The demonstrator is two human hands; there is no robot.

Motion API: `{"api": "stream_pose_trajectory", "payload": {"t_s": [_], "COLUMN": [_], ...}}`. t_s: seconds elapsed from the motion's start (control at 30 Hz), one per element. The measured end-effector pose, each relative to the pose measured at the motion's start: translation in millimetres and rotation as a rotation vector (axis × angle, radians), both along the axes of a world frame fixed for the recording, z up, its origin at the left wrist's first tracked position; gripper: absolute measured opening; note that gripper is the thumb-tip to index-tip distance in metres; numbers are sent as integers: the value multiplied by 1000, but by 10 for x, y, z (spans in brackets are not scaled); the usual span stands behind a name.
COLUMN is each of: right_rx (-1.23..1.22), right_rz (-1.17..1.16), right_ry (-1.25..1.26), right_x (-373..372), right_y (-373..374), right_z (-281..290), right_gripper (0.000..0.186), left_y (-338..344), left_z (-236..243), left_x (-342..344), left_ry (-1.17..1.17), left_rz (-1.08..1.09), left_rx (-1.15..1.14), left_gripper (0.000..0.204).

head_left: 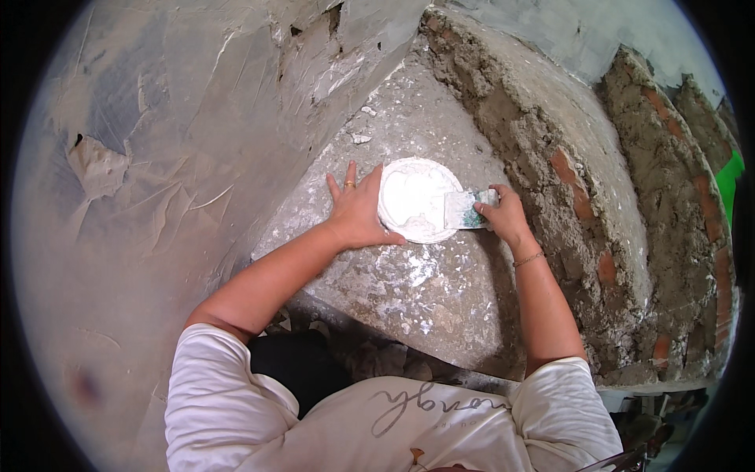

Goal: The person applies plaster to a wall with a spatula and a plastic spreader, picking up compound from a container on the floor to fill holes.

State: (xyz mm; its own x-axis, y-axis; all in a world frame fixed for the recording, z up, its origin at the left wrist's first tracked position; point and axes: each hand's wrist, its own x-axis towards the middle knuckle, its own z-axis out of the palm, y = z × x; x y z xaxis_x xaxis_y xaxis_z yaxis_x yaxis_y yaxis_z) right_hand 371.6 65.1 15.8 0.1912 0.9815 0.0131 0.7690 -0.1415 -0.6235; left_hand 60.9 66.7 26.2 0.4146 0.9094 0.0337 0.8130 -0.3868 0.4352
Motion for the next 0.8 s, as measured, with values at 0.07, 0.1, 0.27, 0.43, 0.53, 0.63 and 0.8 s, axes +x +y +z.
{"api": "stream_pose_trajectory", "payload": {"t_s": [0.07,0.1,0.27,0.43,0.53,0.63,0.8], "right_rx": [26,46,36,-40,14,21,-58], "right_rz": [14,10,39,-18,4,-40,-197], "right_ry": [-30,-56,-172,-166,-155,-155,-184], "right_x": [-57,-107,-514,-602,-505,-548,-954], "right_y": [-46,-82,-279,-309,-328,-409,-563], "right_z": [26,40,58,68,78,58,58], "right_gripper": [56,57,57,53,51,51,58], "left_y": [60,91,128,114,113,111,99], "left_z": [12,14,-43,-79,-90,-110,-139], "left_x": [-30,-39,-28,-38,-37,-43,-49], "left_ry": [19,21,-27,-32,19,10,-82], "left_rz": [-18,-6,15,36,63,68,56], "left_rx": [-19,-29,-4,3,-30,-19,23], "left_gripper": [130,133,137,137,140,140,138]}}
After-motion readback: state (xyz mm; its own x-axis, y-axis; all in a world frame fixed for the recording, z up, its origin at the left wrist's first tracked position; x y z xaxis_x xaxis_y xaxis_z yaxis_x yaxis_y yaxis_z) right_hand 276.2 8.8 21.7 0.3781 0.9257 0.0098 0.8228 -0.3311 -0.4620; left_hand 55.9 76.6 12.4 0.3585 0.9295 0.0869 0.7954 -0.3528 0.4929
